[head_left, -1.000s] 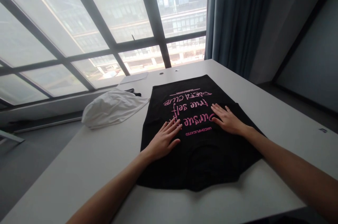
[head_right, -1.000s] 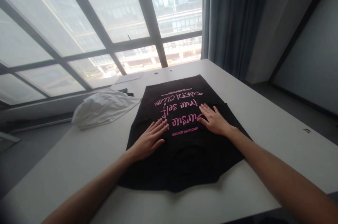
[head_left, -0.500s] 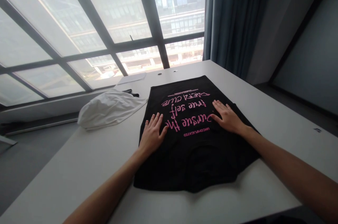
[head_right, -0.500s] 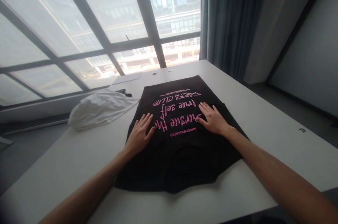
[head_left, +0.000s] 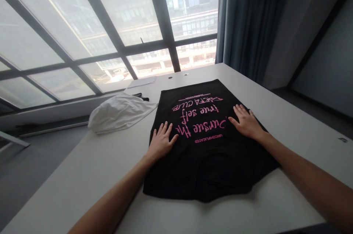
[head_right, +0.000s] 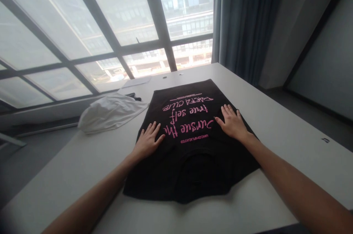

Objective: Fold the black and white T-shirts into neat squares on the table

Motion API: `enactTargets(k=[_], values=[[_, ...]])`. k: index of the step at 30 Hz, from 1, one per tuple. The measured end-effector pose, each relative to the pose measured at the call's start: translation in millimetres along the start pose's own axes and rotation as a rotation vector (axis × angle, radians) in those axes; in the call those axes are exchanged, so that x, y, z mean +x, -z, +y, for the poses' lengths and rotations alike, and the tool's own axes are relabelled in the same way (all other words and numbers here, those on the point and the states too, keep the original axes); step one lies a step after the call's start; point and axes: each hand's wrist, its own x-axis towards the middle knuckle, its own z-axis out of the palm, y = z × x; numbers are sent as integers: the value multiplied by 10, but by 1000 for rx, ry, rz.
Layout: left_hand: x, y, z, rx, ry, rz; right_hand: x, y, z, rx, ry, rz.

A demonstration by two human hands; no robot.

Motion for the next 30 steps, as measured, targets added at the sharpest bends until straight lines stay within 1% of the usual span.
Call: enactTargets(k=[2,3,7,11,12,15,16,20,23,27,30], values=[[-3,1,2,-1,-5,-22,-1,-13,7,-8,-15,-60],[-5,1,3,-4,-6,-29,-2,-18,10,-9,-17,-66],[-8,-7,5,-18,-2,-31,-1,-33,14,13,-11,43],[-13,-21,3,-26,-4,-22,-2,-63,16,-2,-15,-38],[-16,-22,5,-24,-3,-18,-1,-69,16,-5,-14,-35],[-30,-16,16,-6,28,7,5,-78,15,-8,-23,43],[-35,-11,21,-4,44,11,6,-82,16,-12,-29,48],[-46,6,36,-26,77,-18,2,-113,30,-39,-37,-32],[-46,8,38,-25,78,-24,1,-136,44,-38,-40,-14],[-40,6,31,-19,79,-24,5,-145,51,-34,-43,-31],[-39,5,37,-18,80,-24,9,-147,49,-23,-46,-10]])
